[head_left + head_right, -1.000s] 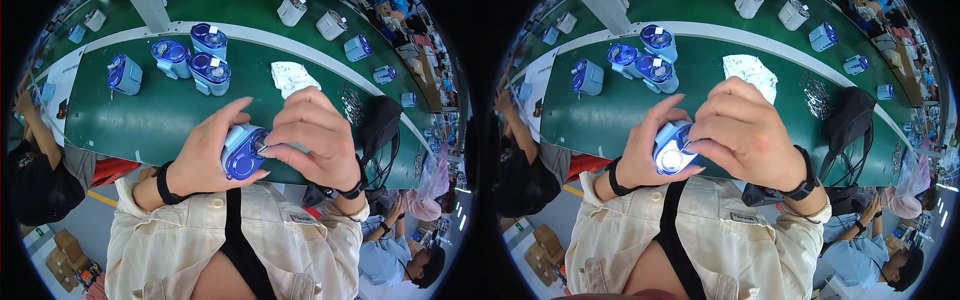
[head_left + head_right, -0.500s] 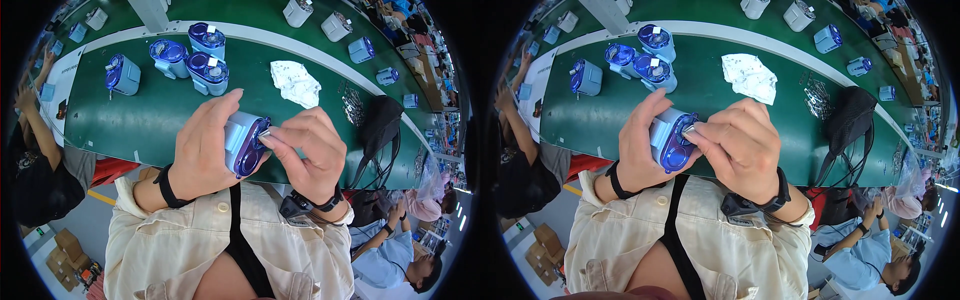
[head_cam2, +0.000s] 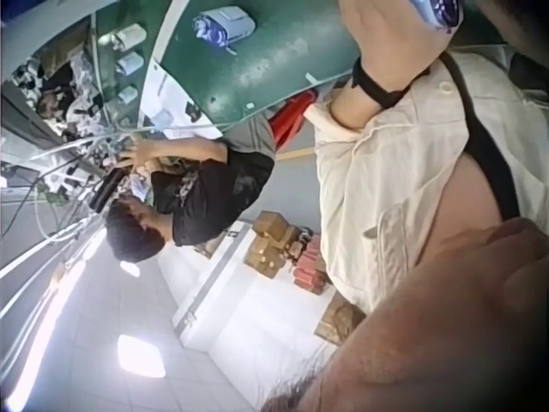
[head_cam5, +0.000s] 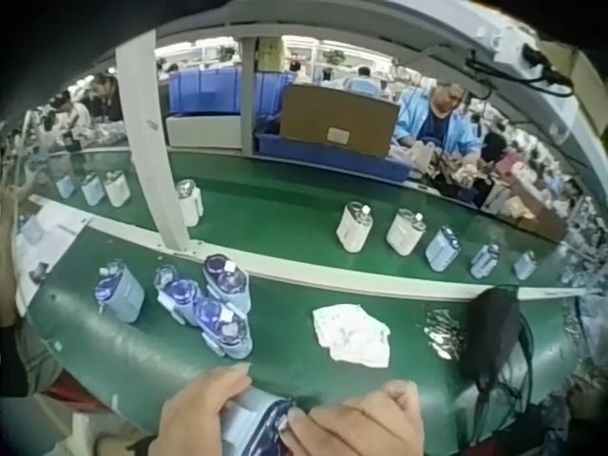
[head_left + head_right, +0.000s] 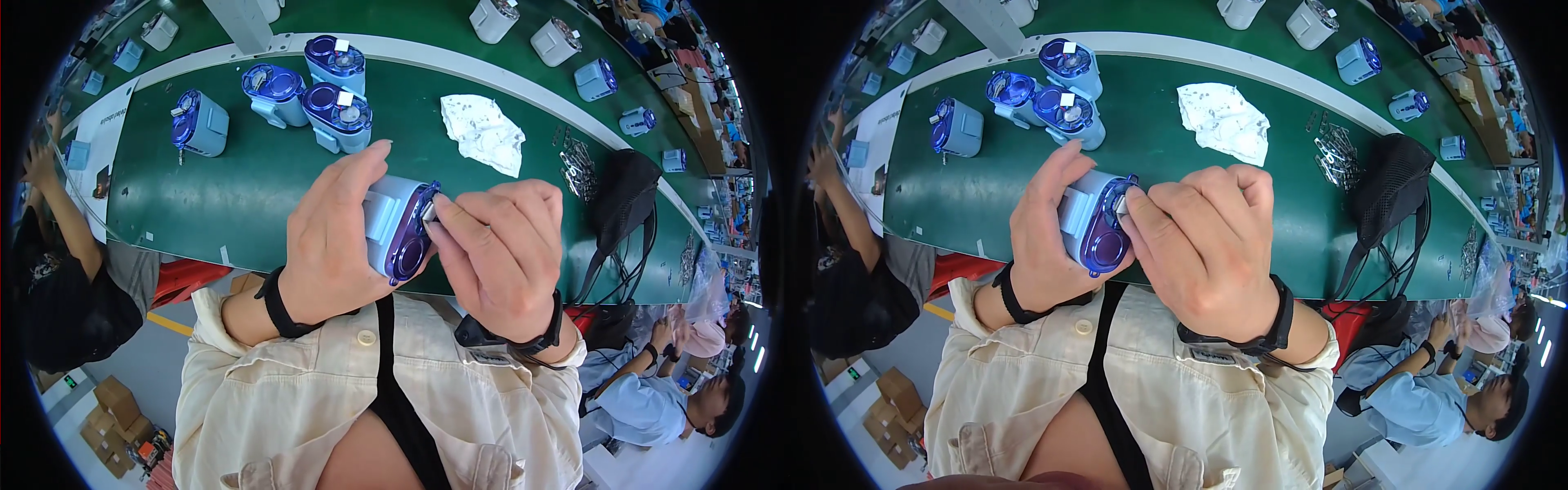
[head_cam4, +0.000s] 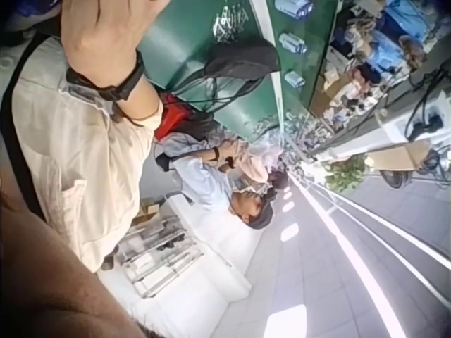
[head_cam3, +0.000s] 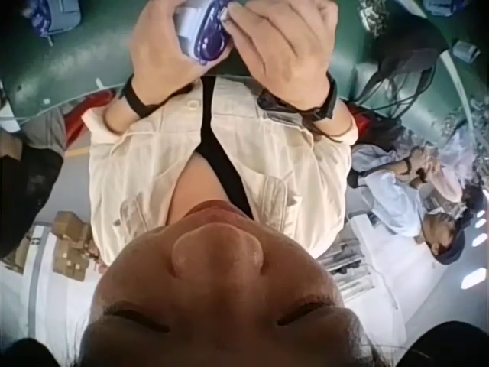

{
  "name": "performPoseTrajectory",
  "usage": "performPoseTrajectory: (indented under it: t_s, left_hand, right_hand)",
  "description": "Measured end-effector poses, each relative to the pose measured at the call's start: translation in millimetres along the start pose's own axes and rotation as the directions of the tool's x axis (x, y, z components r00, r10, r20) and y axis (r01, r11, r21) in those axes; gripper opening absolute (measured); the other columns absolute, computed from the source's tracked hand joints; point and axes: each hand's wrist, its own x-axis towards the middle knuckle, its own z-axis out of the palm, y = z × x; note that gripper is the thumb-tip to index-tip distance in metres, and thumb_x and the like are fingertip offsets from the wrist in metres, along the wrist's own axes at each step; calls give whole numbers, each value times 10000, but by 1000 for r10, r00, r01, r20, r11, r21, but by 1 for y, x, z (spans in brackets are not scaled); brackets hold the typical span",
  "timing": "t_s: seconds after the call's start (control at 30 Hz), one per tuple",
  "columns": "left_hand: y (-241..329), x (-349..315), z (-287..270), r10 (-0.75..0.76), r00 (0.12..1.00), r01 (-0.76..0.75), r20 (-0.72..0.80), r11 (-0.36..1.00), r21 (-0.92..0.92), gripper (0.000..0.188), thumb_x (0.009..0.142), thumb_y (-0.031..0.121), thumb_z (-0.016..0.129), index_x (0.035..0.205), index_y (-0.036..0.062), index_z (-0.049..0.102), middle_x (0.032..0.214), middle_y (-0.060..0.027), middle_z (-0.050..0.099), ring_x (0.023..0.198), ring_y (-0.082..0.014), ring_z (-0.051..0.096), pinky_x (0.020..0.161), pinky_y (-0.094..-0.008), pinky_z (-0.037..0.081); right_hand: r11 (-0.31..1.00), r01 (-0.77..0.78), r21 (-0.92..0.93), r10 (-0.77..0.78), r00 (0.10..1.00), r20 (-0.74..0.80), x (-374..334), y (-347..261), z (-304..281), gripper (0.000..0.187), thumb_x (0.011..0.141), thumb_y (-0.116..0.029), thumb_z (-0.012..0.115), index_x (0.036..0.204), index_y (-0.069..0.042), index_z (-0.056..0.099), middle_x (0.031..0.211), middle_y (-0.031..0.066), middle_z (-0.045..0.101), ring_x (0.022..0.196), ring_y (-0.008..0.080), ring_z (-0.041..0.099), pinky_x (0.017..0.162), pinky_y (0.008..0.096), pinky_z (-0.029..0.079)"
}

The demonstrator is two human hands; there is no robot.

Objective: The person picks up a blue device, peels off a sticker, and wipes the surface with a cloth before placing it on the conveyor belt. They repeat this process with a white device and another blue device, handling each one individually and setting them back on the belt.

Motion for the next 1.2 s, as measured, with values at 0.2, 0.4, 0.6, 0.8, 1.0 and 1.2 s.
performPoseTrajectory:
  t_s: [0.2, 0.4, 0.6, 0.8, 1.0, 1.2]
  left_hand:
    - [-3, -1, 4, 43, 997, -39, -69, 998, 56, 768, 635, 155, 832, 1264, -80, 460, 1120, -211, 602, 900, -339, 643, 740, -386, 556]
    - [-4, -1, 1, 15, 1000, -14, -20, 999, 48, 815, 661, 184, 840, 1320, -45, 418, 1127, -199, 609, 932, -301, 646, 799, -361, 532]
    - [-11, -7, 8, -139, 987, 157, 77, 931, -330, 849, 668, 143, 839, 1359, -11, 369, 1139, -188, 601, 988, -248, 630, 860, -337, 500]
    - [-13, -10, 10, -157, 974, 221, 165, 830, -511, 876, 680, 102, 820, 1386, 6, 310, 1137, -196, 581, 1049, -238, 596, 895, -345, 479]
    - [-12, -7, 13, -83, 993, 116, 88, 861, -495, 905, 640, 144, 868, 1364, 4, 344, 1013, -167, 629, 909, -242, 658, 786, -323, 523]
    - [-15, -9, 17, -29, 999, 38, 28, 907, -419, 861, 637, 170, 875, 1326, -8, 391, 1058, -162, 623, 889, -243, 656, 771, -329, 529]
  right_hand:
    - [999, 39, -17, -39, 999, 36, 0, 3, -1, 309, 634, -57, 771, 928, -2, 695, 815, 65, 625, 702, 240, 563, 684, 371, 391]
    - [996, 22, -81, -16, 998, 65, -4, -8, 3, 331, 677, -65, 732, 999, 2, 699, 857, 73, 619, 681, 232, 544, 686, 387, 387]
    - [971, -87, 223, 78, 996, 52, -13, 6, 12, 325, 748, -57, 709, 1066, 10, 701, 883, 106, 627, 682, 212, 542, 662, 344, 409]
    - [603, -381, 701, 320, 920, 225, -13, 18, 6, 266, 796, 29, 699, 1062, 16, 705, 903, 107, 651, 733, 166, 580, 677, 271, 449]
    - [475, -512, 716, 348, 856, 381, -2, 23, -8, 217, 789, 55, 721, 999, -2, 711, 914, 92, 667, 780, 147, 622, 698, 257, 484]
    - [7, -587, 809, 399, 744, 537, -4, 21, 3, 208, 802, 85, 704, 998, 21, 675, 946, 101, 667, 797, 147, 619, 721, 263, 488]
